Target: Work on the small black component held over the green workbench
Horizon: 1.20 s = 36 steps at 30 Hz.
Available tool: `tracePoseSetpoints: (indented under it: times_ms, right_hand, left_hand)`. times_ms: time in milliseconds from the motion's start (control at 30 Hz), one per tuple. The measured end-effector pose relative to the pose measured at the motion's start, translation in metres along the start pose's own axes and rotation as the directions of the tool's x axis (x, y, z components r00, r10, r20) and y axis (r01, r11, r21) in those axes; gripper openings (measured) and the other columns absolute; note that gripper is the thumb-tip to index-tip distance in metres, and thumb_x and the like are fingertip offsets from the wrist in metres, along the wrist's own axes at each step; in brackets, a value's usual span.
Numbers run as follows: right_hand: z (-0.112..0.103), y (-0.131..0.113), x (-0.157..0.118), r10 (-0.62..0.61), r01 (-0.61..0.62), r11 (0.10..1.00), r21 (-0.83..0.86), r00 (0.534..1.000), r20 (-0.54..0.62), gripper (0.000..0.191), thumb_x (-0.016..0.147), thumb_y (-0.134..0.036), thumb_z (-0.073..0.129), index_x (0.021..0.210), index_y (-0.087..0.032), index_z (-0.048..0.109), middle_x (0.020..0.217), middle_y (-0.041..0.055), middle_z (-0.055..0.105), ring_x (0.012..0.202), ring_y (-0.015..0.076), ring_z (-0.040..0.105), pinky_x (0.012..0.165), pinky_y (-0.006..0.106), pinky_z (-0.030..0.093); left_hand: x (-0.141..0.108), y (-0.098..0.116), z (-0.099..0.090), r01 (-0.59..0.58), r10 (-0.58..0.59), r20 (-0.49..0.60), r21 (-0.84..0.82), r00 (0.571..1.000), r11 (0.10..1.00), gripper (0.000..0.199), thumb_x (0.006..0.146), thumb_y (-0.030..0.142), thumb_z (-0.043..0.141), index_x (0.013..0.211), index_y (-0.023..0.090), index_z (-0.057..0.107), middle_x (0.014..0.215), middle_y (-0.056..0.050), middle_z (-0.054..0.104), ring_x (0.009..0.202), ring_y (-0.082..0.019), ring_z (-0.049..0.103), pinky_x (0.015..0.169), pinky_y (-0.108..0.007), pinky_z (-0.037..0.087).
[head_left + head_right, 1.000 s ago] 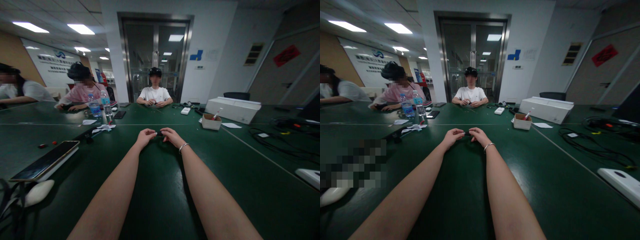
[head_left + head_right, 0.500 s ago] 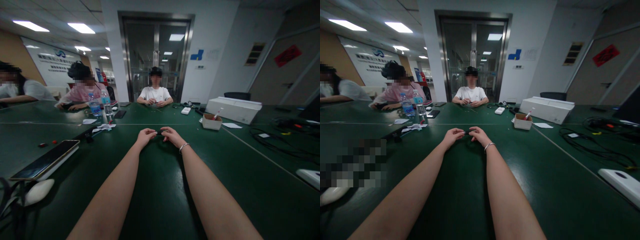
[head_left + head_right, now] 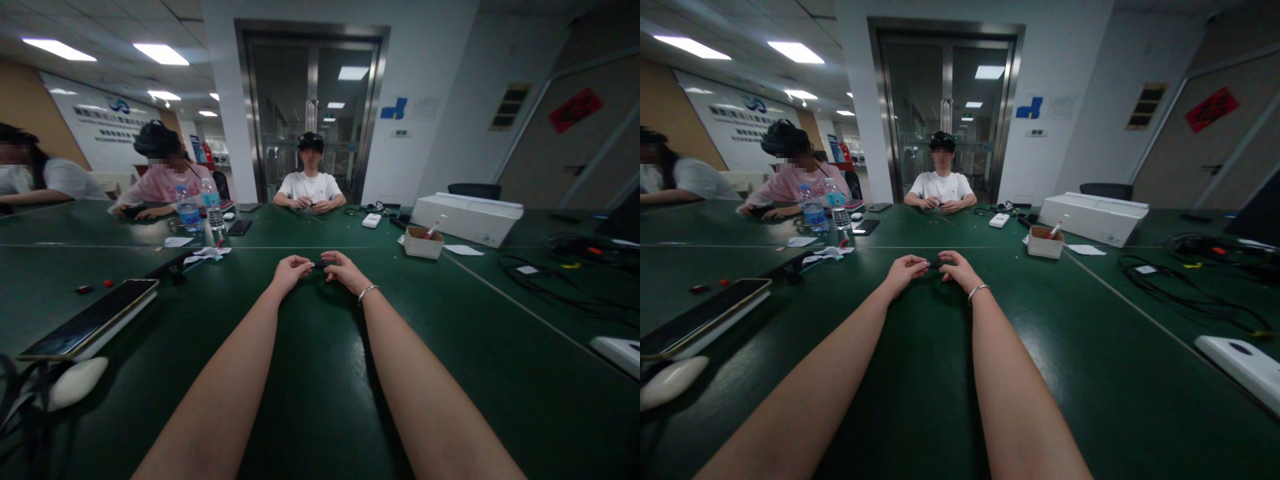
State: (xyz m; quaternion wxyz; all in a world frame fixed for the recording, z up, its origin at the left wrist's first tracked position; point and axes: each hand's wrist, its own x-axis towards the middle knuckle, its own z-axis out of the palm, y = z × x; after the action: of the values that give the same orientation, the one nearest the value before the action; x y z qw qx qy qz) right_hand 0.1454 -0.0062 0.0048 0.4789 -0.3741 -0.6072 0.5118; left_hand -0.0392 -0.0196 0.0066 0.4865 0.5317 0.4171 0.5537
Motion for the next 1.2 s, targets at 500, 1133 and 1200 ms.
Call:
tracePoseSetpoints:
  times_ms: [500, 1133, 1200]
  right_hand:
    - [0.0025, -0.0029, -0.0035, 0.013, -0.013, 1.000, 0.000, 1.000, 0.001, 0.015, 0.080, -0.019, 0.063, 0.095, -0.015, 0.064, 0.072, -0.0002, 0.065, 0.041, 0.0036, 0.050, 0.048, 0.018, 0.051]
    - [0.0018, -0.0008, -0.0011, 0.020, -0.018, 0.999, 0.041, 0.999, -0.051, 0.011, 0.079, -0.015, 0.064, 0.090, -0.015, 0.065, 0.068, -0.0010, 0.065, 0.042, 0.0042, 0.052, 0.049, 0.018, 0.050]
    - [0.0017, -0.0007, -0.0009, 0.025, -0.023, 0.999, 0.040, 0.998, -0.051, 0.011, 0.079, -0.015, 0.064, 0.090, -0.015, 0.065, 0.069, -0.0002, 0.066, 0.042, 0.0044, 0.052, 0.049, 0.018, 0.050]
  left_hand:
    - [0.0000, 0.0006, 0.0020, 0.000, 0.000, -0.001, 0.007, 1.000, 1.000, 0.027, 0.064, 0.030, 0.077, 0.078, 0.012, 0.063, 0.072, -0.005, 0.066, 0.067, -0.013, 0.063, 0.062, -0.024, 0.049]
    - [-0.0004, 0.0011, 0.0004, -0.006, -0.001, 0.061, 0.114, 0.998, 0.993, 0.031, 0.062, 0.025, 0.077, 0.088, 0.012, 0.066, 0.083, -0.007, 0.067, 0.074, -0.015, 0.062, 0.069, -0.029, 0.050]
    - [-0.0001, 0.0013, 0.0000, -0.010, 0.002, 0.072, 0.111, 0.997, 0.994, 0.031, 0.063, 0.024, 0.077, 0.090, 0.013, 0.066, 0.080, -0.006, 0.066, 0.072, -0.013, 0.061, 0.067, -0.027, 0.050]
